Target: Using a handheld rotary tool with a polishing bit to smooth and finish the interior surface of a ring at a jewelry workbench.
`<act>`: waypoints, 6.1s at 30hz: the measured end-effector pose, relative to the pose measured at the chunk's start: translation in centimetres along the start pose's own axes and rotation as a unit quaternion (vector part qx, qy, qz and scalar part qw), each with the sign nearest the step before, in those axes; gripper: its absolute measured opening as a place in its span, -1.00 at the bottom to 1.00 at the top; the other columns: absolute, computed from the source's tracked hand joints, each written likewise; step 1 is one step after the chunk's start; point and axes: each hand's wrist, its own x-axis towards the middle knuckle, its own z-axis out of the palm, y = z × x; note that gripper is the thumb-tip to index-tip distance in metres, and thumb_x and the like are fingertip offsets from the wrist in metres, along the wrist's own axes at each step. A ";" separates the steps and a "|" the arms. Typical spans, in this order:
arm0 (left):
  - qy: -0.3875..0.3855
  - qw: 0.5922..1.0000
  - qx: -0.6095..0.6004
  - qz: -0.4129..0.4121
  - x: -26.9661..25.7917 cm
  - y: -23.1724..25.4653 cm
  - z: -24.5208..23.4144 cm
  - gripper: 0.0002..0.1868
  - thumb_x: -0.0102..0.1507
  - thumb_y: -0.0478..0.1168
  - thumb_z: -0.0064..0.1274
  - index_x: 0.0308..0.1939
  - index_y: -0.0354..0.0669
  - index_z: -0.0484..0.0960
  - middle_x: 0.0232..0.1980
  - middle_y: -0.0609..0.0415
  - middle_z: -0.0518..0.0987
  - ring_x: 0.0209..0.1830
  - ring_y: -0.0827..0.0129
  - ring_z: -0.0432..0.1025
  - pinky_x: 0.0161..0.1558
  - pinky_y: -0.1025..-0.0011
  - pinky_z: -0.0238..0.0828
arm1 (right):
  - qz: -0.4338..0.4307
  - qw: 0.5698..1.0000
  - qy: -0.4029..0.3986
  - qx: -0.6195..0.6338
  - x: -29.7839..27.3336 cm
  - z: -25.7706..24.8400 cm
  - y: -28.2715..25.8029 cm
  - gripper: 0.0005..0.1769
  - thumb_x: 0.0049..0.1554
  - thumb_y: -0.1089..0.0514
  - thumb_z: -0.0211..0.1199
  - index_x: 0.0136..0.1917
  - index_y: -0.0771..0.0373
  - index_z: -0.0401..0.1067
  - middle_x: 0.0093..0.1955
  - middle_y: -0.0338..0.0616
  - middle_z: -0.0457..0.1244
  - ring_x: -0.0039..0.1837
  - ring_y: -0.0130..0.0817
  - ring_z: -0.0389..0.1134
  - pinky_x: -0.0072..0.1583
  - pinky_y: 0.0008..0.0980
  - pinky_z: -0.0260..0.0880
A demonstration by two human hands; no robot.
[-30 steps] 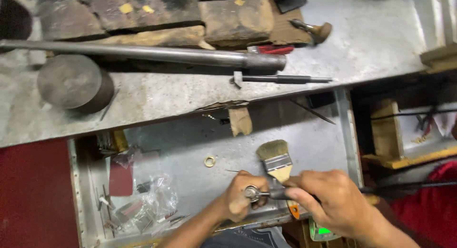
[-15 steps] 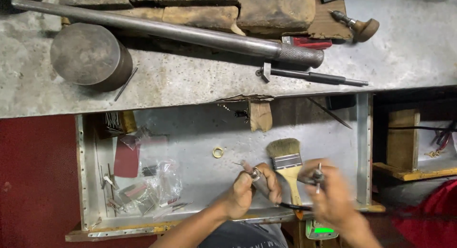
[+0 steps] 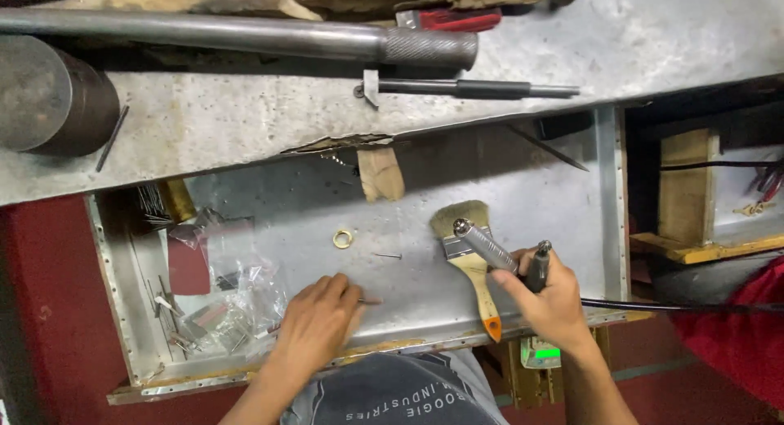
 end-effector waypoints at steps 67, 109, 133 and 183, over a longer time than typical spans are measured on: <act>-0.025 0.609 -0.777 0.156 7.4 3.3 -10.3 -0.45 0.41 0.31 -0.23 -0.21 -0.13 0.37 -0.35 0.13 0.41 -0.43 0.44 0.29 -0.24 0.37 0.29 | -0.487 0.863 -0.024 -0.128 3.7 -4.6 -21.8 -0.71 0.19 0.25 0.36 0.16 0.38 0.43 -0.05 0.10 0.32 -0.21 -0.18 0.32 -0.18 -0.33 0.39; 0.200 0.756 -0.575 0.240 9.0 5.8 -8.2 -0.58 0.39 0.04 -0.18 -0.42 -0.20 0.40 -0.58 0.18 0.33 -0.73 0.43 0.14 -0.66 0.44 0.02 | -0.491 0.841 -0.023 -0.228 1.3 -4.7 -19.0 -0.59 0.25 -0.07 0.28 0.11 0.35 0.48 -0.44 -0.31 0.09 -0.46 -0.42 0.10 -0.42 -0.37 0.11; 0.115 0.684 -0.711 -0.115 6.7 5.4 -8.1 -0.74 0.36 -0.21 -0.06 -0.13 -0.25 0.72 -0.23 0.06 0.62 -0.56 0.48 0.44 -0.50 0.56 0.44 | -0.422 0.898 -0.026 0.122 0.3 10.4 -9.1 -0.46 0.21 -0.27 0.23 -0.17 0.28 0.34 -0.32 -0.15 0.23 -0.33 -0.30 0.21 -0.26 -0.35 0.24; 0.337 0.798 -0.500 0.007 6.6 -0.6 -12.1 -0.73 0.17 -0.24 0.35 -0.15 -0.34 0.68 0.02 -0.18 0.66 -0.08 0.26 0.61 -0.23 0.53 0.60 | -0.353 0.894 0.159 0.226 6.0 6.9 -13.6 -0.64 0.29 -0.15 0.24 0.21 0.08 0.37 0.00 -0.09 0.43 0.31 -0.12 0.44 0.49 -0.10 0.44</act>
